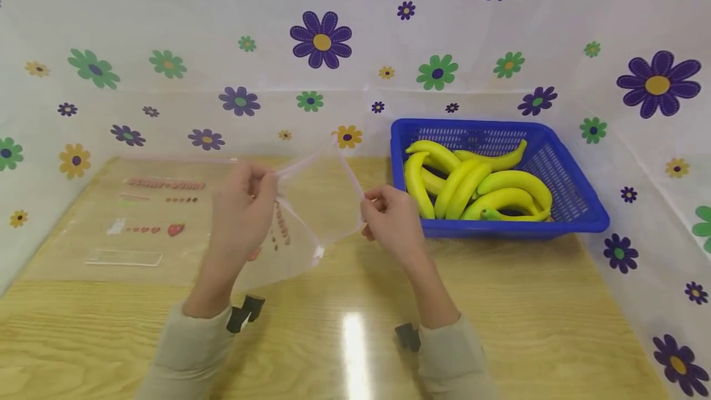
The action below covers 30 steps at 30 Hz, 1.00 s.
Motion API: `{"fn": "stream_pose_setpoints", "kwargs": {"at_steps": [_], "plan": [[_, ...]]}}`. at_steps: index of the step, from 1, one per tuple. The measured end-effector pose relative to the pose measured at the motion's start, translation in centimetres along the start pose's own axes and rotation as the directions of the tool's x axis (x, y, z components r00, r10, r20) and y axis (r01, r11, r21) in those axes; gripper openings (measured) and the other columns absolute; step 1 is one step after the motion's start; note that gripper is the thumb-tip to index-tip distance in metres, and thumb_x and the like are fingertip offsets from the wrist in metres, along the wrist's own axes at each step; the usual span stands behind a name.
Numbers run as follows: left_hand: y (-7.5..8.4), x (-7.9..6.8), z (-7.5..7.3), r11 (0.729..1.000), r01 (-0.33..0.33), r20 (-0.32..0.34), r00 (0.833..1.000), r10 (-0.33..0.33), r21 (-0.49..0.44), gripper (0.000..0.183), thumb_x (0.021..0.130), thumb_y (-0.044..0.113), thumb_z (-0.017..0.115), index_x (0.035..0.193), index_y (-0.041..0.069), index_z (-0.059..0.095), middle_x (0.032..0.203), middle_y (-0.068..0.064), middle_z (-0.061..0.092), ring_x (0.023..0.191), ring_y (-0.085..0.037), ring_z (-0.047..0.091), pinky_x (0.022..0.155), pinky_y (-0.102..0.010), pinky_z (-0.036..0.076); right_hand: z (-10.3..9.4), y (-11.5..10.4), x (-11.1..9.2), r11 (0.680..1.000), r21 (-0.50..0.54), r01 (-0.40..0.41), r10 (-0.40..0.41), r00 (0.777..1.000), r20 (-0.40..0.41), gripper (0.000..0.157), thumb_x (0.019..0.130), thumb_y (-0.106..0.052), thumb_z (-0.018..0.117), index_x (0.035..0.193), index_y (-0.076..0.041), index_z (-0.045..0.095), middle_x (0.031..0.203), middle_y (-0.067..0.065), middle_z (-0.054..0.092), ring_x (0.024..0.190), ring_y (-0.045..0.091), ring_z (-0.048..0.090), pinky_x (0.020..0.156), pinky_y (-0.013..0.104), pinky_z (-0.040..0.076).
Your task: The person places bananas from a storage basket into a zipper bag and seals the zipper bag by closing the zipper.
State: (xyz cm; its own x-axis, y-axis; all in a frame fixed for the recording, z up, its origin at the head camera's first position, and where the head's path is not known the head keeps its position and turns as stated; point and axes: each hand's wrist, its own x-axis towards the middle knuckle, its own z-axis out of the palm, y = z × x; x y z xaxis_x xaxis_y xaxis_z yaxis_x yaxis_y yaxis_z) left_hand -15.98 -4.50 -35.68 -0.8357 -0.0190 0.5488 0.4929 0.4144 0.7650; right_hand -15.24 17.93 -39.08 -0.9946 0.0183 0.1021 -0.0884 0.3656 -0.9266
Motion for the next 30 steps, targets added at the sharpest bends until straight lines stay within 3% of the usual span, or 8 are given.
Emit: {"fn": "stream_pose_setpoints", "kwargs": {"at_steps": [5, 8, 10, 14, 17, 20, 25, 30], "plan": [[0.0, -0.2, 0.3, 1.0, -0.011, -0.035, 0.999, 0.012, 0.008, 0.011, 0.095, -0.001, 0.052, 0.087, -0.002, 0.06, 0.057, -0.003, 0.042, 0.039, -0.008, 0.04, 0.039, -0.018, 0.027, -1.5, -0.5, 0.6, 0.999, -0.025, -0.031, 0.031, 1.0, 0.002, 0.025, 0.098, -0.016, 0.057, 0.107, 0.004, 0.067, 0.082, 0.017, 0.068, 0.061, 0.023, 0.067, 0.057, 0.032, 0.059], [0.0, -0.1, 0.6, 1.0, -0.012, -0.041, 0.999, 0.012, 0.012, 0.012, 0.095, 0.0, 0.051, 0.088, -0.003, 0.061, 0.057, -0.003, 0.043, 0.041, -0.01, 0.039, 0.039, -0.018, 0.026, -3.7, -0.6, 2.1, 0.99, -0.127, -0.057, 0.056, 0.998, -0.009, 0.027, 0.099, -0.015, 0.052, 0.112, 0.005, 0.066, 0.092, 0.02, 0.067, 0.072, 0.029, 0.069, 0.062, 0.033, 0.059], [0.0, 0.0, 0.7, 1.0, -0.004, -0.044, 0.999, 0.005, 0.023, 0.013, 0.096, 0.001, 0.051, 0.088, -0.003, 0.061, 0.058, -0.003, 0.043, 0.043, -0.011, 0.039, 0.04, -0.019, 0.026, -5.1, -0.4, 3.5, 0.964, -0.258, -0.071, 0.073, 0.997, 0.0, 0.031, 0.098, -0.012, 0.048, 0.117, 0.007, 0.064, 0.102, 0.023, 0.067, 0.078, 0.03, 0.068, 0.065, 0.032, 0.058], [-0.1, 0.2, 0.6, 0.999, 0.015, -0.048, 0.999, -0.013, 0.045, 0.013, 0.096, 0.002, 0.051, 0.088, -0.002, 0.061, 0.059, -0.003, 0.044, 0.045, -0.013, 0.038, 0.042, -0.02, 0.027, -6.7, 0.3, 6.2, 0.87, -0.487, -0.073, 0.132, 0.987, 0.087, 0.039, 0.094, -0.005, 0.042, 0.124, 0.013, 0.06, 0.117, 0.028, 0.064, 0.058, 0.018, 0.052, 0.059, 0.028, 0.046], [-0.1, 0.2, 0.5, 0.999, 0.023, -0.045, 0.999, -0.021, 0.038, 0.012, 0.096, 0.001, 0.051, 0.089, -0.002, 0.061, 0.059, -0.004, 0.044, 0.044, -0.012, 0.038, 0.041, -0.019, 0.027, -6.9, 1.1, 7.8, 0.815, -0.574, -0.081, 0.199, 0.969, 0.147, 0.024, 0.088, -0.001, 0.044, 0.089, 0.009, 0.066, 0.079, 0.017, 0.063, 0.046, 0.01, 0.029, 0.049, 0.024, 0.033], [0.1, 0.3, 0.3, 1.0, 0.021, -0.036, 0.999, -0.02, 0.022, 0.012, 0.097, 0.001, 0.051, 0.09, -0.002, 0.061, 0.059, -0.004, 0.045, 0.044, -0.011, 0.038, 0.041, -0.019, 0.027, -6.8, 1.8, 8.7, 0.787, -0.606, -0.117, 0.259, 0.954, 0.152, 0.024, 0.083, 0.001, 0.047, 0.06, -0.006, 0.045, 0.053, 0.0, 0.039, 0.043, 0.007, 0.027, 0.045, 0.021, 0.029], [0.0, 0.3, 0.2, 1.0, 0.021, -0.036, 0.999, -0.021, 0.018, 0.013, 0.097, 0.002, 0.051, 0.09, -0.002, 0.061, 0.059, -0.004, 0.044, 0.044, -0.01, 0.038, 0.041, -0.02, 0.027, -6.6, 2.5, 9.3, 0.752, -0.63, -0.194, 0.338, 0.934, 0.116, 0.017, 0.083, 0.001, 0.049, 0.069, -0.008, 0.042, 0.056, 0.0, 0.04, 0.046, 0.012, 0.042, 0.045, 0.022, 0.039], [-0.1, 0.3, 0.1, 1.0, 0.02, -0.032, 0.999, -0.02, 0.015, 0.012, 0.097, 0.002, 0.051, 0.088, 0.0, 0.059, 0.058, -0.002, 0.041, 0.04, -0.011, 0.041, 0.037, -0.02, 0.031, -6.2, 2.8, 9.2, 0.721, -0.655, -0.225, 0.427, 0.889, 0.164, 0.004, 0.09, -0.002, 0.045, 0.086, 0.0, 0.047, 0.071, 0.008, 0.05, 0.056, 0.018, 0.053, 0.051, 0.025, 0.047]]}}
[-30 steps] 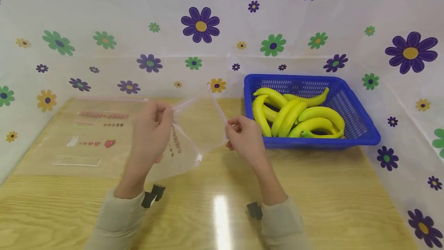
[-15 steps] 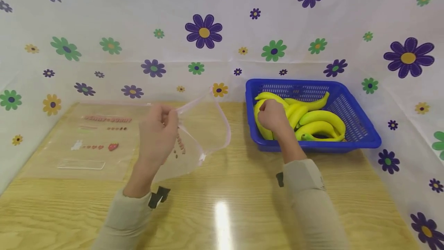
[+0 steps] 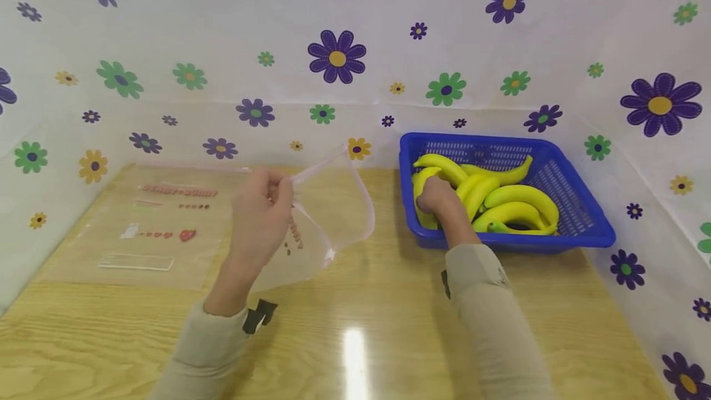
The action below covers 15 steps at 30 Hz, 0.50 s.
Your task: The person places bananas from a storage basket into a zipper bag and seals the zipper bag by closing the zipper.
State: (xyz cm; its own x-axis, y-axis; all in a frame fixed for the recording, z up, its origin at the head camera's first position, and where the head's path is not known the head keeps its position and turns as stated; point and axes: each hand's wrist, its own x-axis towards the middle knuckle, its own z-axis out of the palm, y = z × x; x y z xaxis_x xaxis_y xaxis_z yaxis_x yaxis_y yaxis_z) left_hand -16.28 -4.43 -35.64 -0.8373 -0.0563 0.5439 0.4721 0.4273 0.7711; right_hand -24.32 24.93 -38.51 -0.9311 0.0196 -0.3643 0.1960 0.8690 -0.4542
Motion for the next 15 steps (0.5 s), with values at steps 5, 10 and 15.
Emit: {"fn": "stream_pose_setpoints", "kwargs": {"at_steps": [5, 10, 15], "plan": [[-0.1, 0.0, -0.1, 1.0, -0.015, -0.007, 1.0, 0.015, 0.011, 0.012, 0.096, 0.003, 0.051, 0.089, -0.001, 0.06, 0.058, -0.002, 0.042, 0.041, -0.012, 0.041, 0.039, -0.021, 0.031, 0.1, 0.5, -0.1, 0.996, 0.087, 0.025, -0.024, 1.0, -0.012, 0.015, 0.093, -0.012, 0.045, 0.08, -0.006, 0.045, 0.067, 0.003, 0.045, 0.055, 0.015, 0.047, 0.053, 0.026, 0.042], [-0.1, 0.0, -0.4, 1.0, 0.003, 0.009, 1.0, -0.003, -0.025, 0.014, 0.097, 0.002, 0.049, 0.089, -0.001, 0.06, 0.058, -0.003, 0.042, 0.038, -0.013, 0.043, 0.035, -0.022, 0.034, -0.8, 0.6, -0.8, 0.971, 0.23, 0.06, -0.059, 0.998, -0.012, 0.034, 0.098, -0.028, 0.05, 0.07, -0.009, 0.044, 0.059, -0.003, 0.041, 0.051, 0.012, 0.041, 0.055, 0.029, 0.041], [0.1, -0.1, -0.4, 0.995, 0.056, 0.051, 0.997, -0.052, -0.079, 0.014, 0.098, 0.004, 0.047, 0.09, 0.0, 0.059, 0.055, -0.003, 0.042, 0.033, -0.016, 0.049, 0.031, -0.026, 0.038, -1.6, -0.3, -3.5, 0.931, 0.361, 0.062, -0.039, 0.997, -0.07, 0.05, 0.099, -0.044, 0.051, 0.117, 0.002, 0.059, 0.094, 0.01, 0.054, 0.083, 0.023, 0.053, 0.076, 0.035, 0.048]]}}
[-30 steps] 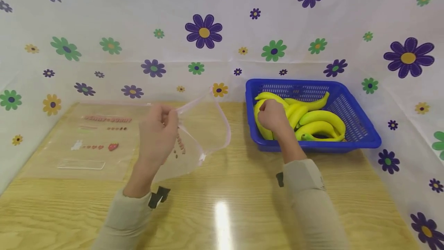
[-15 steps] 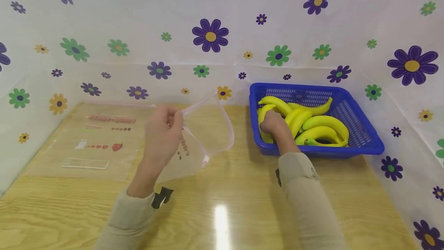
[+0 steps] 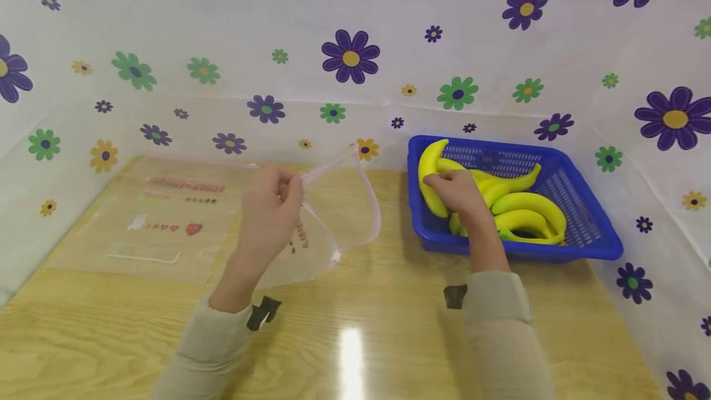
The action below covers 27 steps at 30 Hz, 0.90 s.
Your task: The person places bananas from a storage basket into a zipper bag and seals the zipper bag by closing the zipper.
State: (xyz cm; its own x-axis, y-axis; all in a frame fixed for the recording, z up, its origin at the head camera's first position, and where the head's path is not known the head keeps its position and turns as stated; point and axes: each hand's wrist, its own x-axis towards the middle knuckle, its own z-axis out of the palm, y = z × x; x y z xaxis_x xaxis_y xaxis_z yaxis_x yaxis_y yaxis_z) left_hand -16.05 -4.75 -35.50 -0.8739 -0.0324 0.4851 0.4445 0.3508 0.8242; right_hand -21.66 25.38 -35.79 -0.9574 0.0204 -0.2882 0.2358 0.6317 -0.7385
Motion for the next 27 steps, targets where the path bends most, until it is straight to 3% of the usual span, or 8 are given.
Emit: {"fn": "stream_pose_setpoints", "kwargs": {"at_steps": [2, 4, 7, 11, 19, 24, 27], "plan": [[0.0, 0.0, 0.2, 1.0, 0.019, 0.015, 1.0, -0.019, -0.019, 0.014, 0.098, 0.004, 0.047, 0.09, 0.0, 0.059, 0.054, -0.004, 0.043, 0.031, -0.019, 0.051, 0.029, -0.03, 0.04, 0.3, -0.4, -1.5, 0.996, 0.082, 0.03, -0.027, 0.999, -0.041, 0.06, 0.099, -0.047, 0.049, 0.133, 0.002, 0.053, 0.111, 0.013, 0.052, 0.099, 0.026, 0.05, 0.084, 0.038, 0.049], [0.1, -0.1, 0.4, 0.999, 0.028, 0.024, 0.999, -0.027, -0.024, 0.015, 0.098, 0.005, 0.047, 0.091, 0.0, 0.059, 0.053, -0.005, 0.043, 0.03, -0.02, 0.052, 0.028, -0.031, 0.04, 1.1, -0.6, -3.0, 0.98, 0.182, 0.084, -0.073, 0.995, -0.07, 0.06, 0.099, -0.046, 0.051, 0.135, 0.002, 0.054, 0.119, 0.012, 0.054, 0.106, 0.026, 0.051, 0.089, 0.04, 0.05], [-0.1, -0.1, 0.5, 1.0, 0.014, 0.018, 1.0, -0.014, 0.003, 0.015, 0.098, 0.005, 0.047, 0.09, 0.001, 0.059, 0.053, -0.004, 0.043, 0.03, -0.016, 0.05, 0.029, -0.03, 0.039, 2.8, -0.9, -4.8, 0.94, 0.293, 0.174, -0.16, 0.985, -0.07, 0.047, 0.1, -0.038, 0.055, 0.122, 0.003, 0.061, 0.1, 0.004, 0.061, 0.091, 0.018, 0.058, 0.084, 0.035, 0.052], [-0.1, -0.3, 0.7, 1.0, -0.005, 0.009, 1.0, 0.004, 0.011, 0.014, 0.098, 0.004, 0.047, 0.091, 0.0, 0.059, 0.053, -0.004, 0.042, 0.03, -0.012, 0.048, 0.03, -0.028, 0.039, 5.0, -0.9, -5.7, 0.894, 0.4, 0.2, -0.219, 0.976, 0.002, 0.038, 0.099, -0.026, 0.058, 0.12, 0.005, 0.06, 0.094, 0.002, 0.064, 0.078, 0.014, 0.062, 0.077, 0.031, 0.054], [0.0, -0.3, 0.9, 0.99, -0.106, -0.004, 0.994, 0.107, 0.098, 0.012, 0.097, 0.002, 0.051, 0.086, 0.002, 0.057, 0.054, -0.001, 0.041, 0.032, -0.009, 0.04, 0.033, -0.022, 0.029, 7.3, -1.2, -5.3, 0.87, 0.452, 0.196, -0.251, 0.966, 0.065, 0.041, 0.097, -0.023, 0.064, 0.126, 0.004, 0.052, 0.1, 0.01, 0.07, 0.076, 0.018, 0.068, 0.064, 0.031, 0.056], [0.1, -0.4, 0.8, 0.989, -0.092, 0.005, 0.996, 0.092, 0.114, 0.011, 0.097, 0.003, 0.051, 0.088, 0.002, 0.058, 0.054, -0.001, 0.042, 0.032, -0.009, 0.041, 0.032, -0.023, 0.031, 7.9, -1.5, -5.0, 0.87, 0.44, 0.225, -0.284, 0.956, 0.072, 0.054, 0.097, -0.028, 0.065, 0.139, 0.0, 0.046, 0.108, 0.019, 0.068, 0.076, 0.019, 0.068, 0.063, 0.031, 0.057], [0.2, -0.5, 0.8, 0.994, -0.069, 0.016, 0.998, 0.068, 0.089, 0.012, 0.098, 0.004, 0.05, 0.09, 0.002, 0.059, 0.054, -0.002, 0.042, 0.031, -0.009, 0.043, 0.031, -0.024, 0.034, 8.2, -1.8, -4.8, 0.881, 0.4, 0.252, -0.3, 0.952, 0.06, 0.053, 0.098, -0.03, 0.064, 0.139, 0.001, 0.049, 0.108, 0.022, 0.066, 0.076, 0.02, 0.065, 0.062, 0.03, 0.055]]}}
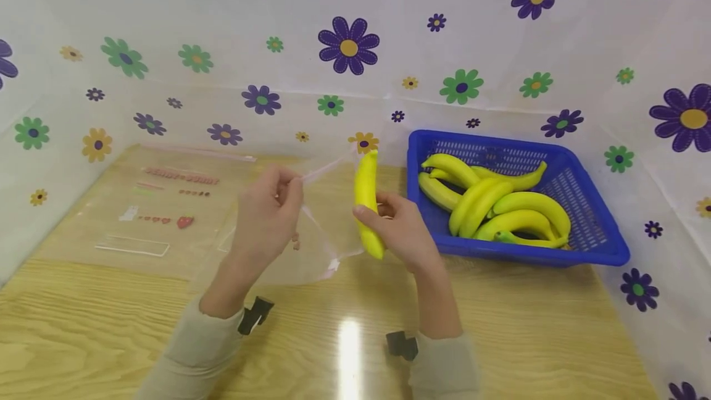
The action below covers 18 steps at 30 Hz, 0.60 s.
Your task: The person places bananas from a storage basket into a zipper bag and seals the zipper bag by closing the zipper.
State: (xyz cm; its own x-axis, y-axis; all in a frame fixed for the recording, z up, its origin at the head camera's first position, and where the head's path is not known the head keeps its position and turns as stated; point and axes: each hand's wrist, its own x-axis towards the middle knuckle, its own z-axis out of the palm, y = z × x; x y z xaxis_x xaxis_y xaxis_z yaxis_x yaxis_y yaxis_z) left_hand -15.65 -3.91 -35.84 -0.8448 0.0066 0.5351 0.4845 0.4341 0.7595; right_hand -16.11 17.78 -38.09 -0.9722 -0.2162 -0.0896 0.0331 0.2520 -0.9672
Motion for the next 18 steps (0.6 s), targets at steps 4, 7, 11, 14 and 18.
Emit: {"fn": "stream_pose_setpoints", "kwargs": {"at_steps": [4, 7, 11, 14, 18], "plan": [[0.14, -0.09, 0.15, 1.0, -0.001, 0.005, 1.0, 0.001, -0.009, 0.013, 0.098, 0.003, 0.05, 0.089, 0.002, 0.059, 0.053, -0.001, 0.041, 0.032, -0.008, 0.043, 0.031, -0.023, 0.033, 0.39, -0.08, 0.03, 0.999, -0.042, 0.023, -0.025, 0.999, -0.037, 0.045, 0.1, -0.028, 0.061, 0.133, 0.001, 0.056, 0.102, 0.02, 0.064, 0.076, 0.021, 0.061, 0.061, 0.029, 0.054], [0.12, -0.1, 0.13, 1.0, -0.008, -0.008, 1.0, 0.008, 0.001, 0.013, 0.097, 0.002, 0.05, 0.089, 0.002, 0.06, 0.053, -0.001, 0.041, 0.032, -0.008, 0.043, 0.031, -0.023, 0.031, 0.68, -0.14, 0.14, 0.998, -0.051, 0.026, -0.029, 0.998, -0.054, 0.041, 0.101, -0.028, 0.059, 0.13, 0.001, 0.059, 0.099, 0.018, 0.063, 0.075, 0.021, 0.059, 0.06, 0.029, 0.053], [0.1, -0.13, 0.16, 1.0, -0.006, -0.007, 1.0, 0.006, -0.002, 0.012, 0.097, 0.002, 0.05, 0.089, 0.001, 0.06, 0.053, -0.001, 0.041, 0.031, -0.008, 0.042, 0.031, -0.023, 0.032, 0.88, -0.07, 0.11, 0.999, -0.04, 0.014, -0.016, 0.998, -0.053, 0.038, 0.103, -0.029, 0.055, 0.129, -0.002, 0.06, 0.093, 0.015, 0.06, 0.071, 0.021, 0.057, 0.055, 0.028, 0.052], [0.1, -0.18, 0.22, 1.0, 0.004, 0.005, 1.0, -0.004, -0.022, 0.013, 0.098, 0.002, 0.05, 0.09, 0.0, 0.059, 0.054, -0.002, 0.041, 0.031, -0.009, 0.042, 0.03, -0.024, 0.034, 0.85, -0.04, -0.01, 1.0, -0.025, 0.006, -0.007, 0.999, -0.041, 0.037, 0.104, -0.029, 0.051, 0.127, -0.002, 0.06, 0.089, 0.015, 0.058, 0.068, 0.022, 0.056, 0.052, 0.029, 0.052], [0.14, -0.2, 0.35, 0.999, 0.004, 0.007, 1.0, -0.004, -0.033, 0.012, 0.098, 0.003, 0.05, 0.09, 0.0, 0.059, 0.056, -0.003, 0.04, 0.031, -0.009, 0.042, 0.03, -0.025, 0.036, 0.67, -0.05, -0.14, 0.999, -0.038, 0.0, -0.001, 1.0, -0.03, 0.035, 0.105, -0.028, 0.049, 0.125, -0.001, 0.061, 0.089, 0.015, 0.058, 0.068, 0.022, 0.057, 0.052, 0.029, 0.053]]}}
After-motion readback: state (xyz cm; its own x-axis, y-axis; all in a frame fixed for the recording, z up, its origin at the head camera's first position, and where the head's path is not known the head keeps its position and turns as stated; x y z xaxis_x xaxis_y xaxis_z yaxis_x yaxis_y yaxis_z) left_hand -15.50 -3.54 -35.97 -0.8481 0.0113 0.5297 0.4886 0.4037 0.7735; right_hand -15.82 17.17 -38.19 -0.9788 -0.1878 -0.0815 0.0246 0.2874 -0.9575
